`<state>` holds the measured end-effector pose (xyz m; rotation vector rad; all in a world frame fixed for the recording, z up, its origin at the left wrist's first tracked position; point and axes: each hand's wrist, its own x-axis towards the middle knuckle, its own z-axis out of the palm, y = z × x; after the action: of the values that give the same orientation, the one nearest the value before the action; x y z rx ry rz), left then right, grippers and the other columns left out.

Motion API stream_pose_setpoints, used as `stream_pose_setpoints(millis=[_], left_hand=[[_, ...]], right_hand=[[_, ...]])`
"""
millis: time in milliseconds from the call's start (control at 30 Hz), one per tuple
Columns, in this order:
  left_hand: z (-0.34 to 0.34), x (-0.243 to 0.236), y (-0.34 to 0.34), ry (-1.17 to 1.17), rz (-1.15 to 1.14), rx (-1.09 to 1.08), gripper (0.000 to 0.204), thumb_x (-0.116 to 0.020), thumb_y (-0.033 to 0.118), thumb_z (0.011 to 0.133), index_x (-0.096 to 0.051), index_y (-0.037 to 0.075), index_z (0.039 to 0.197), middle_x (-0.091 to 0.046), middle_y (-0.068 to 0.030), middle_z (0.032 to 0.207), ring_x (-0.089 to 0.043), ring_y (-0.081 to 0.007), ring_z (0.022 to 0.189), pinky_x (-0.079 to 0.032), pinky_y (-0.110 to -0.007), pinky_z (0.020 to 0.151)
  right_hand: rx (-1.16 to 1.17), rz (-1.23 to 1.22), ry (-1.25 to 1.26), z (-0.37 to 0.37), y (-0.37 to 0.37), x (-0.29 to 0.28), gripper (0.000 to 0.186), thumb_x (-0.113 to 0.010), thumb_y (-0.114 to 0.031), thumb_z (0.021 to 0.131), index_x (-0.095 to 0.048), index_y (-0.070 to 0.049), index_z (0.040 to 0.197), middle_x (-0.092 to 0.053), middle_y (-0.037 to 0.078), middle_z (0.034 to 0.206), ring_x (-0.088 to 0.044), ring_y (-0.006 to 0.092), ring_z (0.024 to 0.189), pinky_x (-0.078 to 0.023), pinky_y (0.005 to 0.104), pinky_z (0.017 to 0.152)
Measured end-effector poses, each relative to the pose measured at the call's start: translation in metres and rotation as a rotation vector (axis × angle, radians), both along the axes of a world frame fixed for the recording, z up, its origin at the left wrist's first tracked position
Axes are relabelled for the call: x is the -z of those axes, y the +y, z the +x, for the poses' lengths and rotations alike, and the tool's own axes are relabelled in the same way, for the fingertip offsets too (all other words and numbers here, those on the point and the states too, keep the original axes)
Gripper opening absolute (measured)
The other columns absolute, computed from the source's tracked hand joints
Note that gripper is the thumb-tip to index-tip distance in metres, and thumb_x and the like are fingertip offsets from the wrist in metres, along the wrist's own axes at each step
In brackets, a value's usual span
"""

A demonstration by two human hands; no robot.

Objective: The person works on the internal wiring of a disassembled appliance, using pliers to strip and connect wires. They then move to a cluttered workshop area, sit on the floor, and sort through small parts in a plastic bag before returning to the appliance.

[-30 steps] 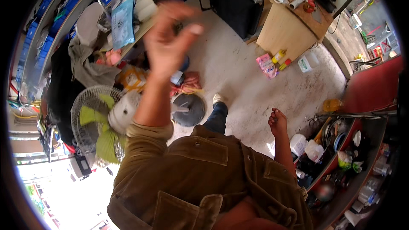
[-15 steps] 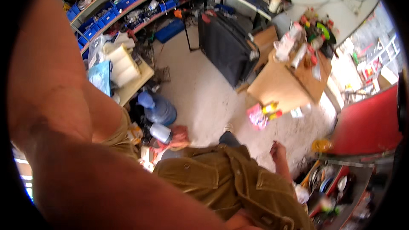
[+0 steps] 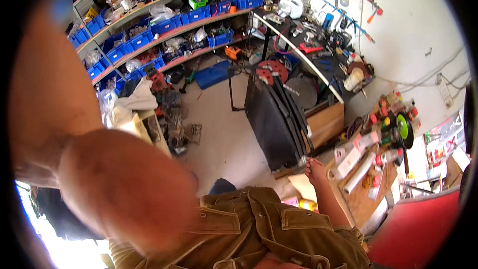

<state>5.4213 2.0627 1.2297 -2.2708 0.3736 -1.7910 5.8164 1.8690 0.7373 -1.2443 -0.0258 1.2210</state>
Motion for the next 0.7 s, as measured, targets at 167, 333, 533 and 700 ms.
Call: stream_pose_setpoints(millis=[167, 333, 533, 700], left_hand=[[0.031, 0.046, 0.145, -0.015, -0.224, -0.240, 0.076, -0.075, 0.040, 0.071, -0.046, -0.010, 0.122, -0.051, -0.0133, 0.109, -0.046, -0.0214, 0.095, -0.036, -0.034, 0.083], [0.043, 0.106, 0.292, 0.123, -0.592, -0.408, 0.054, -0.076, 0.018, 0.068, -0.055, 0.000, 0.114, -0.055, -0.0073, 0.102, -0.051, -0.0185, 0.092, -0.040, -0.030, 0.080], [0.132, 0.217, 0.491, 0.502, -0.891, -0.356, 0.040, -0.075, 0.015, 0.067, -0.062, 0.006, 0.105, -0.060, -0.0109, 0.101, -0.056, -0.0272, 0.098, -0.043, -0.038, 0.086], [0.219, 0.286, 0.594, 0.752, -0.902, -0.151, 0.041, -0.072, 0.021, 0.070, -0.059, 0.009, 0.108, -0.059, -0.0106, 0.105, -0.053, -0.0296, 0.102, -0.040, -0.041, 0.090]], right_hand=[[-0.100, 0.068, -0.059, 0.027, 0.155, -0.025, 0.013, -0.050, -0.016, 0.093, -0.055, -0.004, 0.095, -0.046, 0.000, 0.067, -0.038, 0.0096, 0.052, -0.032, 0.0231, 0.046], [-0.089, 0.065, -0.012, 0.017, 0.288, -0.012, 0.015, -0.049, -0.015, 0.093, -0.056, -0.002, 0.093, -0.047, 0.001, 0.066, -0.039, 0.0102, 0.050, -0.032, 0.0242, 0.043], [0.064, -0.125, 0.025, 0.017, 0.376, 0.012, 0.015, -0.047, -0.017, 0.094, -0.055, -0.005, 0.090, -0.046, -0.001, 0.065, -0.038, 0.0094, 0.051, -0.032, 0.0237, 0.044], [0.147, -0.142, 0.003, 0.033, 0.444, 0.008, 0.014, -0.047, -0.016, 0.093, -0.055, -0.004, 0.092, -0.046, 0.000, 0.066, -0.038, 0.0101, 0.051, -0.032, 0.0241, 0.045]])
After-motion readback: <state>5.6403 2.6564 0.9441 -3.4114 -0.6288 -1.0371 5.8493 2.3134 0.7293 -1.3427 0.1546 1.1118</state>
